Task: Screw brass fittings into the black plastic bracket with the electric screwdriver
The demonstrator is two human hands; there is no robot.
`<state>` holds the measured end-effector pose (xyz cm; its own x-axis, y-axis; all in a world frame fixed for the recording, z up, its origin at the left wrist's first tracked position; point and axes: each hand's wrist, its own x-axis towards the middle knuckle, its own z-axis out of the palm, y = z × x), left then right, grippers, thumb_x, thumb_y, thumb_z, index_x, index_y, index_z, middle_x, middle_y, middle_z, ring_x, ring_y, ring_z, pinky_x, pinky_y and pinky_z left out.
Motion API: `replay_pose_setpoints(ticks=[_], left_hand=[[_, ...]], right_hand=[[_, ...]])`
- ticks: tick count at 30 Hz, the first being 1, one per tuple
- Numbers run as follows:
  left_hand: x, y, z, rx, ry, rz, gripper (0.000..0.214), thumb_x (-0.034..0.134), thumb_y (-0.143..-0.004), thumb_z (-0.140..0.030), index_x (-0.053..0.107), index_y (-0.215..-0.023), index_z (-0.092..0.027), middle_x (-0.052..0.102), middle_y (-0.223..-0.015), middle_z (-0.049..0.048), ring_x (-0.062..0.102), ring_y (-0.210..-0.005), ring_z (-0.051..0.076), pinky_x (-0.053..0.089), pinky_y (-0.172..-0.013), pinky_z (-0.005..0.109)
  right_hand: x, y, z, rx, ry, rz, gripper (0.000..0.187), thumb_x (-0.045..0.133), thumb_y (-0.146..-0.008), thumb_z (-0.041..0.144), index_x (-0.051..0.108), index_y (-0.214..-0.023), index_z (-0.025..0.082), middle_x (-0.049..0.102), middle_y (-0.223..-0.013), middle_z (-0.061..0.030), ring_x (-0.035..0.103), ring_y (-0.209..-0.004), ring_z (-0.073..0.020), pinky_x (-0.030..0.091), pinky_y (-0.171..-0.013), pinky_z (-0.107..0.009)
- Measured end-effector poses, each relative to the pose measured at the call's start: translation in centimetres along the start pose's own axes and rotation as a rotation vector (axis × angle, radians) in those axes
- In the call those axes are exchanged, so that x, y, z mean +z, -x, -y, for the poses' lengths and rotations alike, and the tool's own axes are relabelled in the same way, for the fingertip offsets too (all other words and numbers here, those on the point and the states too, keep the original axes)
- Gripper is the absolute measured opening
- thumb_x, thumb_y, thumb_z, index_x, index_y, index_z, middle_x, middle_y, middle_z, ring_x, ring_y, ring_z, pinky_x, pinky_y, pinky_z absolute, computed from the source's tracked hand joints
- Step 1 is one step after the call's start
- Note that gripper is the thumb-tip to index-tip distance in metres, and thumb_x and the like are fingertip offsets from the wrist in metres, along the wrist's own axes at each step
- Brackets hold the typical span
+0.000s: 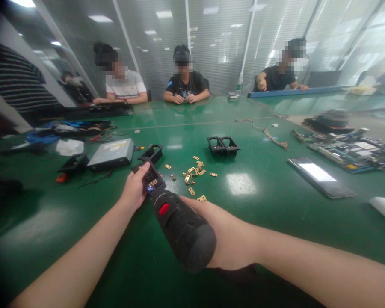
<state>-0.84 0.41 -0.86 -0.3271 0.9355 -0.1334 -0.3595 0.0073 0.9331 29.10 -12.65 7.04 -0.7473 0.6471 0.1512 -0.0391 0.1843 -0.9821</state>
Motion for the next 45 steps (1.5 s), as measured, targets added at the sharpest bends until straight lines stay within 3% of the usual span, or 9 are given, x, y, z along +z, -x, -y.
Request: replay_pose_setpoints(ticks=[9, 15, 20, 29, 35, 41, 45], left_hand=[[0.2, 0.2, -0.1, 0.001, 0.009, -0.006, 0.044, 0.114, -0.089, -0.040, 0.081, -0.111, -0.021, 0.088, -0.103, 0.0103, 0.093, -0.106, 0.036, 0.082, -0.100, 0.054], [0.2, 0.1, 0.0, 0.005, 0.004, -0.006, 0.047, 0.116, -0.088, -0.043, 0.080, -0.110, -0.021, 0.089, -0.102, 0.0093, 0.093, -0.106, 0.035, 0.083, -0.098, 0.053], [0.1, 0.1, -0.1, -0.015, 0.019, -0.004, 0.048, 0.116, -0.088, -0.040, 0.079, -0.111, -0.021, 0.088, -0.104, 0.0102, 0.093, -0.107, 0.036, 0.082, -0.098, 0.053], [0.0, 0.1, 0.0, -0.009, 0.023, 0.000, 0.043, 0.114, -0.090, -0.038, 0.080, -0.110, -0.021, 0.088, -0.104, 0.0105, 0.092, -0.106, 0.035, 0.082, -0.099, 0.051], [0.0, 0.0, 0.1, -0.004, 0.004, 0.007, 0.045, 0.113, -0.091, -0.042, 0.081, -0.113, -0.020, 0.089, -0.105, 0.0108, 0.092, -0.102, 0.033, 0.082, -0.098, 0.051], [0.1, 0.1, -0.1, -0.014, 0.007, 0.014, 0.043, 0.113, -0.094, -0.041, 0.081, -0.115, -0.020, 0.089, -0.103, 0.0106, 0.092, -0.102, 0.033, 0.082, -0.097, 0.050], [0.1, 0.2, -0.2, -0.013, 0.010, 0.007, 0.041, 0.111, -0.095, -0.039, 0.082, -0.116, -0.019, 0.089, -0.103, 0.0100, 0.090, -0.095, 0.030, 0.082, -0.093, 0.048]], right_hand=[[0.7, -0.1, -0.2, -0.018, -0.059, -0.059, 0.075, 0.108, -0.090, 0.024, 0.083, -0.161, 0.024, 0.080, -0.106, -0.0018, 0.080, -0.105, -0.0291, 0.070, -0.103, -0.043], [0.7, 0.2, -0.5, 0.011, -0.031, -0.063, 0.054, 0.112, -0.089, 0.033, 0.088, -0.136, 0.023, 0.076, -0.100, -0.0013, 0.074, -0.096, -0.0271, 0.065, -0.090, -0.040], [0.3, 0.3, -0.6, 0.006, -0.058, -0.041, 0.040, 0.103, -0.084, 0.015, 0.081, -0.116, 0.024, 0.073, -0.095, 0.0022, 0.072, -0.088, -0.0226, 0.060, -0.081, -0.034], [0.3, 0.2, -0.9, -0.010, -0.047, -0.034, 0.044, 0.109, -0.087, 0.018, 0.086, -0.124, 0.023, 0.070, -0.089, 0.0038, 0.074, -0.092, -0.0246, 0.065, -0.083, -0.034], [0.6, 0.2, -1.1, -0.028, -0.097, -0.026, 0.039, 0.095, -0.084, 0.006, 0.077, -0.114, 0.023, 0.072, -0.096, 0.0036, 0.065, -0.081, -0.0175, 0.056, -0.074, -0.028], [0.5, 0.0, -0.5, -0.016, -0.108, -0.021, 0.045, 0.098, -0.081, 0.004, 0.076, -0.114, 0.023, 0.073, -0.095, 0.0041, 0.070, -0.085, -0.0191, 0.058, -0.075, -0.028], [0.4, 0.0, -0.3, 0.007, -0.072, -0.013, 0.037, 0.104, -0.090, 0.015, 0.078, -0.115, 0.022, 0.075, -0.097, 0.0020, 0.070, -0.085, -0.0195, 0.058, -0.075, -0.029]])
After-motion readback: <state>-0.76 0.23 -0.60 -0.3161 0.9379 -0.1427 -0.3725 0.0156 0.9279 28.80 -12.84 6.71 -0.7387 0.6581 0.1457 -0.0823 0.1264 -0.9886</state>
